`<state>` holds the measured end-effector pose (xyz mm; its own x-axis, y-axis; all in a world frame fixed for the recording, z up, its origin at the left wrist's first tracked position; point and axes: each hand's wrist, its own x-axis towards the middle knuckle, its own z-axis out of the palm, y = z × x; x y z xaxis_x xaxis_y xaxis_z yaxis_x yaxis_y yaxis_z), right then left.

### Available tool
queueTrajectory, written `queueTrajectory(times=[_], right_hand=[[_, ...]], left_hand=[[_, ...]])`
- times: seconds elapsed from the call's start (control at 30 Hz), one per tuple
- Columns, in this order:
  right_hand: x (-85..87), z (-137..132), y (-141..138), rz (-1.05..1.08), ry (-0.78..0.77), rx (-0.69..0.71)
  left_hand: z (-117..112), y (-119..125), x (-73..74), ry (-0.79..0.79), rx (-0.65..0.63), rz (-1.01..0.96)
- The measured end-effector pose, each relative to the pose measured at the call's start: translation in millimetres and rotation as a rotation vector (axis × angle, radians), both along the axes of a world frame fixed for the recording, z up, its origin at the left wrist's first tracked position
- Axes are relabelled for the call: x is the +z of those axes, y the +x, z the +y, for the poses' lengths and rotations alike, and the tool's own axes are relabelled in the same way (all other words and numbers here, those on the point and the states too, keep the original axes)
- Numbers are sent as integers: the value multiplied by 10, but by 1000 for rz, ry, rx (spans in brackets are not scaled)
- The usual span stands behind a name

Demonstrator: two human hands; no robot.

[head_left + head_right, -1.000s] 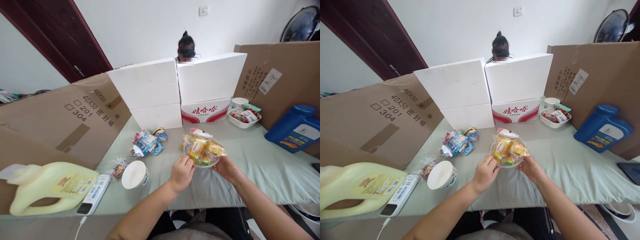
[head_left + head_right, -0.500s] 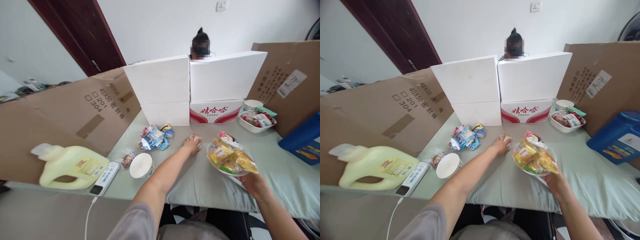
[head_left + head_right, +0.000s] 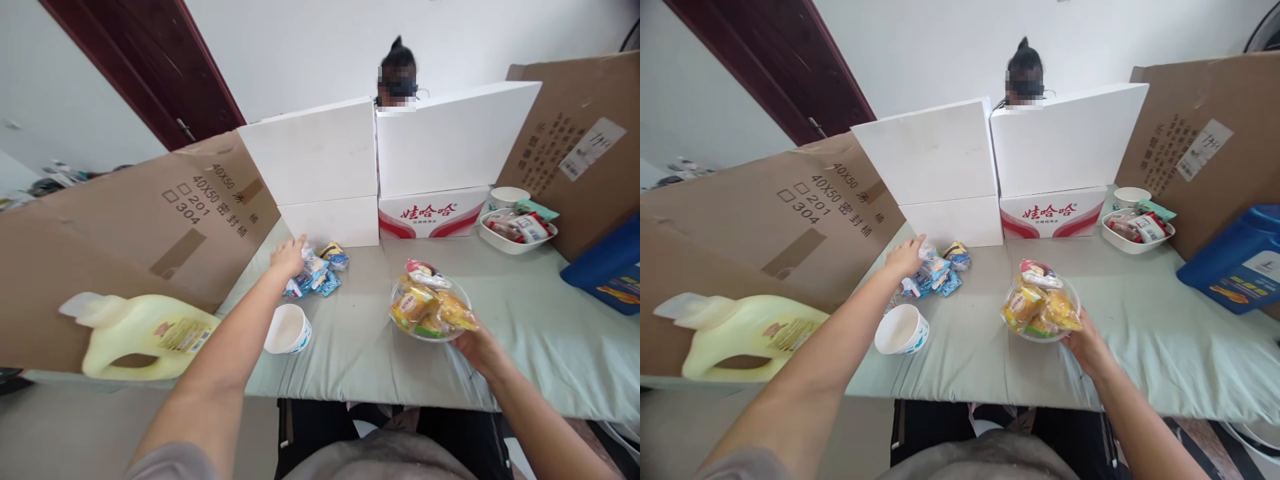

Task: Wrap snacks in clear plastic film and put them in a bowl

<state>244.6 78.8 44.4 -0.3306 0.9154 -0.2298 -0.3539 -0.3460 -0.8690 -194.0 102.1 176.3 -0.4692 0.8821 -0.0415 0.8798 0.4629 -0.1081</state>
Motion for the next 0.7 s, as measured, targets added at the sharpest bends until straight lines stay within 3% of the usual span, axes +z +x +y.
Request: queueTrajectory(times=[0.1,0.17,0.3,0.43,0.57,0.7], right_hand=[[17,19,-115,7,-4,15],[37,29,-162,1,-1,20],[123,83,-236,-24,-5,31],[288,255,-375,-88,5,-15],[503,486,-628,-121,56,-8],[640,612,-990,-164,129,82]], left_hand=[[-139,-109,-260,-142,49,-70],[-179,-105,-359,-186,61,-100],[-189,-89,-358,-141,25,-109],[-237,-97,-290,14,-24,-119],[-298,68,-121,255,-264,-234],[-190,544,89,394,-621,-538]])
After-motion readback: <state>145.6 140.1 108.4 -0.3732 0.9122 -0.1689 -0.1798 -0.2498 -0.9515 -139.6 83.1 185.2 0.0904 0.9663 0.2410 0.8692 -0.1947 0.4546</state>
